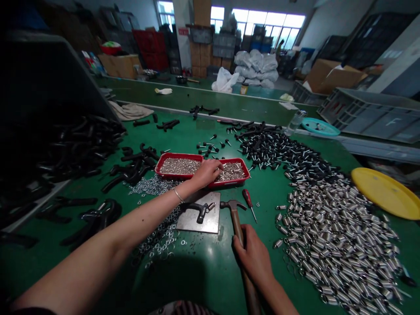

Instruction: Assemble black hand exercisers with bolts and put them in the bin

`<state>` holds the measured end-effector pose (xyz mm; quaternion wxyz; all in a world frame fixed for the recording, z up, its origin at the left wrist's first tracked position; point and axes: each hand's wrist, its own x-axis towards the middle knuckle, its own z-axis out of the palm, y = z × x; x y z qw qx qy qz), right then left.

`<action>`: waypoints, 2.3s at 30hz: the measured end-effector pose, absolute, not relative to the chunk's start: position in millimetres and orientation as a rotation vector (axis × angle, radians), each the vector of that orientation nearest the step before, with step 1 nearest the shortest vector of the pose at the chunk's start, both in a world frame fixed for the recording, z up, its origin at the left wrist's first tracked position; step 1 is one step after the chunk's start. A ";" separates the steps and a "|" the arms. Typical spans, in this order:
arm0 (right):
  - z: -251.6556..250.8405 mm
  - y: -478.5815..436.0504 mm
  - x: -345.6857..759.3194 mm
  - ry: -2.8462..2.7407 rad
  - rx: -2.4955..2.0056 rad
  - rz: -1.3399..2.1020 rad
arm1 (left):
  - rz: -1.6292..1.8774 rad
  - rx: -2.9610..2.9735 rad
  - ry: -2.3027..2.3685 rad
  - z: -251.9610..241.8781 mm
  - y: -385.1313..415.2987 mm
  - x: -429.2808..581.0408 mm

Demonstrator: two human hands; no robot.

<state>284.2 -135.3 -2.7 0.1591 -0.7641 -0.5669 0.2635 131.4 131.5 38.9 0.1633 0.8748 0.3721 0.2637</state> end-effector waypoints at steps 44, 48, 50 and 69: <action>21.4 -101.9 282.1 -1.011 -1.711 1.482 | 0.273 2.460 0.922 13.1 19.1 27.8; 29.9 -108.4 276.5 -1.060 -1.726 1.306 | 0.337 2.401 0.909 11.0 17.6 26.7; 33.7 -106.3 272.1 -1.355 -1.785 1.139 | 0.351 2.385 0.920 10.7 17.8 27.7; 37.9 -51.1 240.5 -1.587 -1.469 1.255 | 0.673 2.170 0.944 28.0 -27.3 6.0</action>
